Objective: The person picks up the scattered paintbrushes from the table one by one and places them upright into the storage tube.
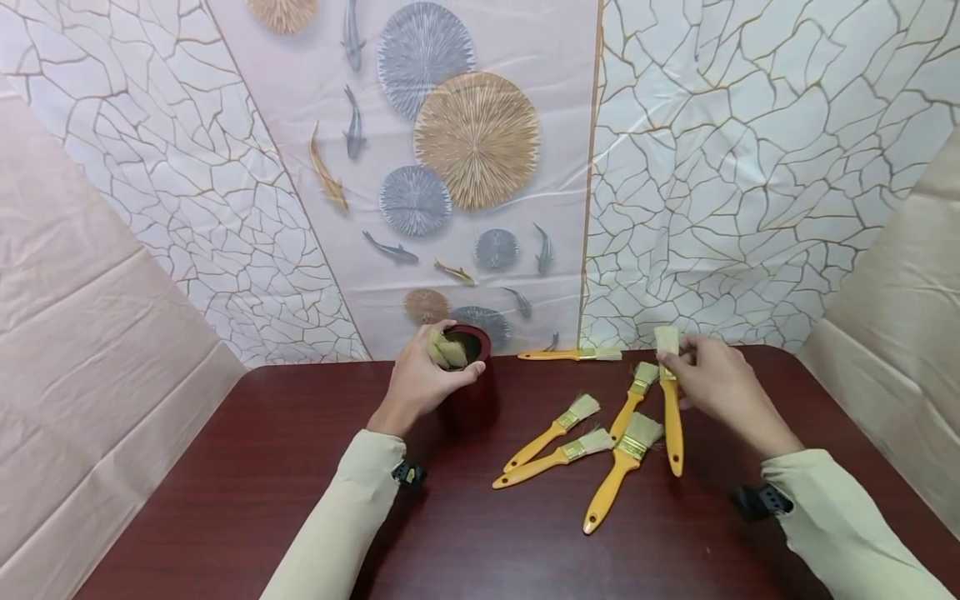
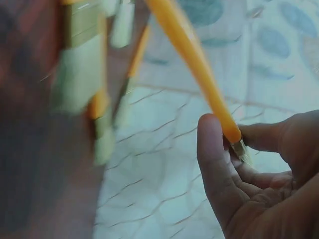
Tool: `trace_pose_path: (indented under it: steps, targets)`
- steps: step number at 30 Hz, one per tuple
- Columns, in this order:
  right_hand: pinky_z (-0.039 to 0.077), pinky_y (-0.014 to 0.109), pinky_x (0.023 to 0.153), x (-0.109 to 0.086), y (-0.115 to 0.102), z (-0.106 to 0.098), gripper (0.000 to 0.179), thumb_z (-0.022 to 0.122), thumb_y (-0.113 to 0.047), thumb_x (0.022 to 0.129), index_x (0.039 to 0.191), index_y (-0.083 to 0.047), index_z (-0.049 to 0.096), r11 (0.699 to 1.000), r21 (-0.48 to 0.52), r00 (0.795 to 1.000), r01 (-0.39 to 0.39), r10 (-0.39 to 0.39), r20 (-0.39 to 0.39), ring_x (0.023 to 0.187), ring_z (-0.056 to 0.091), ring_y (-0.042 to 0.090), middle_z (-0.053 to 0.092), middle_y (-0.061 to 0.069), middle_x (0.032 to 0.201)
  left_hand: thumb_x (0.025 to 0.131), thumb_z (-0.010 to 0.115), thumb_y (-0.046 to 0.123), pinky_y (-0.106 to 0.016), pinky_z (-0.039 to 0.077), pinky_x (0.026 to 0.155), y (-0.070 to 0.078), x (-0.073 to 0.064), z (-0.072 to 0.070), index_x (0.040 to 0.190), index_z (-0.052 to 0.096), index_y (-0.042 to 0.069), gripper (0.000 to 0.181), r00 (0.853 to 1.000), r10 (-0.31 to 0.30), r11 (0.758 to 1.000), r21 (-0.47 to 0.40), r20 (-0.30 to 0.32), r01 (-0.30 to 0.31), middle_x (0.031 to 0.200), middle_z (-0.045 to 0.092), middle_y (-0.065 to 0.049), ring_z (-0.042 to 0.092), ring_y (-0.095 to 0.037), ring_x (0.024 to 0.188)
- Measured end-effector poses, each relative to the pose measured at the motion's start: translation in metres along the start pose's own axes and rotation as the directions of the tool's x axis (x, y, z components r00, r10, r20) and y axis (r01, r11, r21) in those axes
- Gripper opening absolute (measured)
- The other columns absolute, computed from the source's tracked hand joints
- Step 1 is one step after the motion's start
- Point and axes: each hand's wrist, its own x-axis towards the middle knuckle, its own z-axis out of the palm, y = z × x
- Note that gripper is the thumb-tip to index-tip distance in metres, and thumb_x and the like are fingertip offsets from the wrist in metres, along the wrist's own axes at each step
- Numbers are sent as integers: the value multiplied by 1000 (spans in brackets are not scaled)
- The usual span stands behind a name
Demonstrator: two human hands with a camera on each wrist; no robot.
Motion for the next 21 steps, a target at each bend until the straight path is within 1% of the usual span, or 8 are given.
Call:
trace_pose_path:
  steps: [2,6,9,12,15,19,21]
  targets:
    - [55,36,54,0,-15,-1,44,50,-31,113,121,12,56,999,-24,999,31,-32,-38,64,73,25,69,21,91,76,80,70,-63,49,98,-1,0,0,151,57,23,91,1000,0,1000,-2,5,0,146,57,1,58,-30,132]
    - [52,34,53,1,-43,-3,48,49,-36,113,123,11,54,997,9,993,81,-80,-92,65,73,21,68,27,104,76,79,70,-64,48,97,-1,-1,-1,151,57,24,91,1000,-4,1000,2,10,4,148,56,1,58,-31,133]
    - [52,33,53,3,-62,-3,46,51,-36,112,124,8,54,993,33,985,117,-111,-132,67,74,22,66,28,113,76,78,70,-64,49,96,0,-1,-1,151,57,24,90,1000,-4,1000,4,9,4,147,57,1,58,-31,132]
    - [55,33,54,6,-80,-4,41,53,-34,112,123,5,54,987,55,976,150,-139,-168,69,75,23,65,26,113,77,78,70,-63,49,97,0,-1,-2,151,57,24,90,1000,-3,1000,3,10,3,146,57,1,58,-31,132]
    - [58,31,56,10,-99,-4,36,54,-32,111,120,4,54,978,68,961,197,-179,-209,71,76,26,65,25,113,77,78,70,-63,49,97,0,0,-2,151,57,23,90,1000,-1,1000,3,12,1,147,57,1,58,-31,132]
    - [56,29,56,15,-124,-3,32,56,-31,111,117,0,55,968,56,942,243,-221,-252,76,77,29,67,24,114,77,79,69,-63,49,97,0,0,-2,150,58,23,89,1000,-3,1000,3,11,3,147,56,0,59,-32,130]
    - [57,29,58,17,-137,-2,32,57,-30,110,120,0,56,964,63,937,260,-236,-258,80,77,31,67,23,115,77,79,69,-63,50,97,0,0,-1,150,58,23,89,1000,-3,1000,0,10,3,148,56,0,59,-32,130]
